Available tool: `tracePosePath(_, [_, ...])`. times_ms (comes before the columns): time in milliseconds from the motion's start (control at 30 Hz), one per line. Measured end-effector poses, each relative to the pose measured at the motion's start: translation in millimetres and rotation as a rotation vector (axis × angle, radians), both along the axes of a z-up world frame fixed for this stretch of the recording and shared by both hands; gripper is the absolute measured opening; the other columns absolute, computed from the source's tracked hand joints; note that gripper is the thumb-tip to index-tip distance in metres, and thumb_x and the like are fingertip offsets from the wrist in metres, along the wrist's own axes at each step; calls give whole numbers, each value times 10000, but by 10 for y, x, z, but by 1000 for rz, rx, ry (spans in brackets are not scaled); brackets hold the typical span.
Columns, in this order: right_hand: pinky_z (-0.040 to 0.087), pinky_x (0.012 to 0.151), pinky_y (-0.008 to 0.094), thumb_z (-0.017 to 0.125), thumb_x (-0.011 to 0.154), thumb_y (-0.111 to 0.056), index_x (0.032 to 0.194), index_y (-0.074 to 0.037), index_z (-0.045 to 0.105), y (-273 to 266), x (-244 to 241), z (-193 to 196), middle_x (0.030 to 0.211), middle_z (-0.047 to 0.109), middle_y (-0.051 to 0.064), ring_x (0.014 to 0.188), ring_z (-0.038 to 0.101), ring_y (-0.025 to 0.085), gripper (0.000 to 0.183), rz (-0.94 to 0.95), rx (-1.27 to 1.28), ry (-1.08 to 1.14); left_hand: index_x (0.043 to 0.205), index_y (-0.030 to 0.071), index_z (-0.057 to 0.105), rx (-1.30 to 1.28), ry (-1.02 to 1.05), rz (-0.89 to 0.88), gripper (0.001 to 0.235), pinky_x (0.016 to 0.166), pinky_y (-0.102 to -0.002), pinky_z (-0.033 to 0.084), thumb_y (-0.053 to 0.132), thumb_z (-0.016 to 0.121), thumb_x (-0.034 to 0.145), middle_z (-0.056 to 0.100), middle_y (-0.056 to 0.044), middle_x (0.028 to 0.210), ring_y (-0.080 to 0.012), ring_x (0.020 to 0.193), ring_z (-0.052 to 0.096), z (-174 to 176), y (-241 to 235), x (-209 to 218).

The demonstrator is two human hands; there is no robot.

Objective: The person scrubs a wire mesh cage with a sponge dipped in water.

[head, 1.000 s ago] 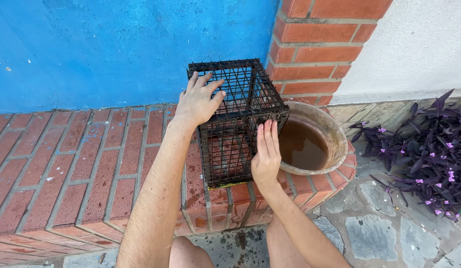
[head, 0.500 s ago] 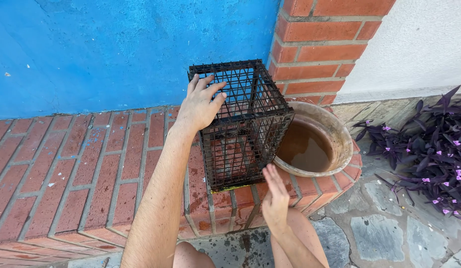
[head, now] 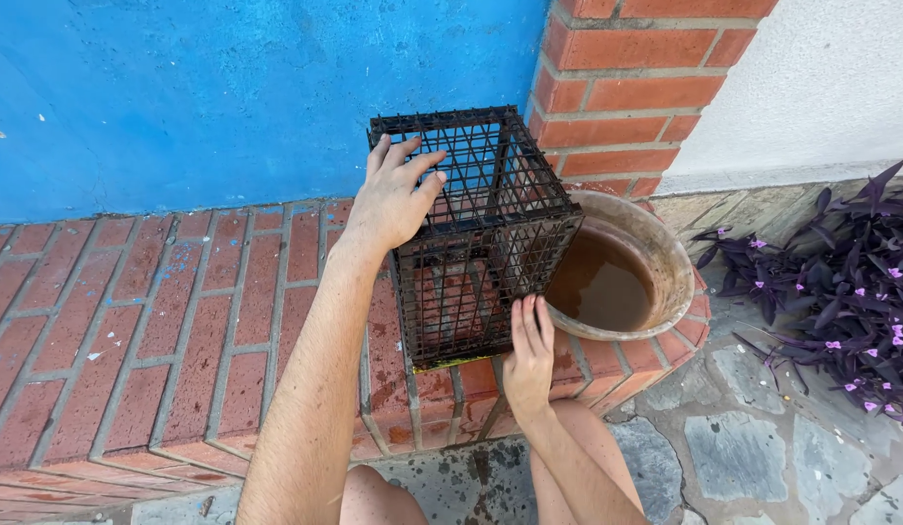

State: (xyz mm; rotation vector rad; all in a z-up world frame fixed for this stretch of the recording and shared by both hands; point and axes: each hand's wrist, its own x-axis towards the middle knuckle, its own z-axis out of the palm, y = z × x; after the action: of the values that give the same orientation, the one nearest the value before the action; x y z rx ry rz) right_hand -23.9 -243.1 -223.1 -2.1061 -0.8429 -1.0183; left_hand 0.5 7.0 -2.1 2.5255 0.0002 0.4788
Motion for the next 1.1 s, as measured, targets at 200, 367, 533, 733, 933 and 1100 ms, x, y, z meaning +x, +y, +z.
tracePosePath(200, [378, 1213, 428, 428, 708, 290, 1489, -60, 484, -421, -215, -791, 1544, 488, 96, 1482, 366, 283, 858, 231, -167, 421, 1476, 220, 515, 8, -34, -9, 545, 1163, -621, 190, 463, 321, 1029, 314, -131, 1600, -427, 1513, 57, -58, 51, 18])
tracePosePath(367, [393, 1203, 432, 367, 688, 297, 1441, -77, 551, -461, -170, -726, 1495, 554, 118, 1447, 444, 298, 860, 244, 94, 636, 1459, 239, 530, 14, -53, 28, 524, 1132, -671, 208, 448, 323, 1027, 356, -110, 1588, -397, 1518, 120, 23, -21, -59])
tracePosePath(533, [492, 1132, 456, 455, 974, 61, 1437, -12, 519, -540, 16, -835, 1544, 500, 124, 1433, 471, 301, 474, 341, 894, 1093, 1418, 205, 561, 146, -222, 176, 422, 1073, -743, 250, 344, 497, 1025, 416, -134, 1544, -410, 1468, 279, 244, -145, -224])
tracePosePath(733, [539, 1057, 476, 494, 936, 111, 1297, 37, 621, -611, 152, -963, 1479, 568, 154, 1321, 580, 359, 390, 337, 1223, 1184, 1611, 259, -63, -1425, -203, -220, 1246, 1224, -552, 45, 840, 123, 524, 581, -247, 1460, -378, 1430, 526, 706, -143, -630])
tracePosePath(933, [561, 1012, 470, 499, 932, 118, 1214, 31, 638, -623, 181, -1092, 1368, 634, 180, 1210, 655, 392, 327, 343, 1238, 1164, 1631, 169, 181, -1750, -169, -707, 1134, 1227, -533, 270, 786, 313, 689, 472, -305, 1505, -443, 1465, 416, 583, -56, -785])
tracePosePath(1100, [515, 1067, 447, 606, 881, 113, 1325, 24, 601, -624, 211, -987, 1417, 600, 161, 1213, 639, 351, 452, 345, 1311, 1230, 1542, 224, 417, -1371, -78, -505, 1103, 1204, -558, 258, 847, 178, 663, 584, -148, 1498, -349, 1456, 512, 594, -132, -699])
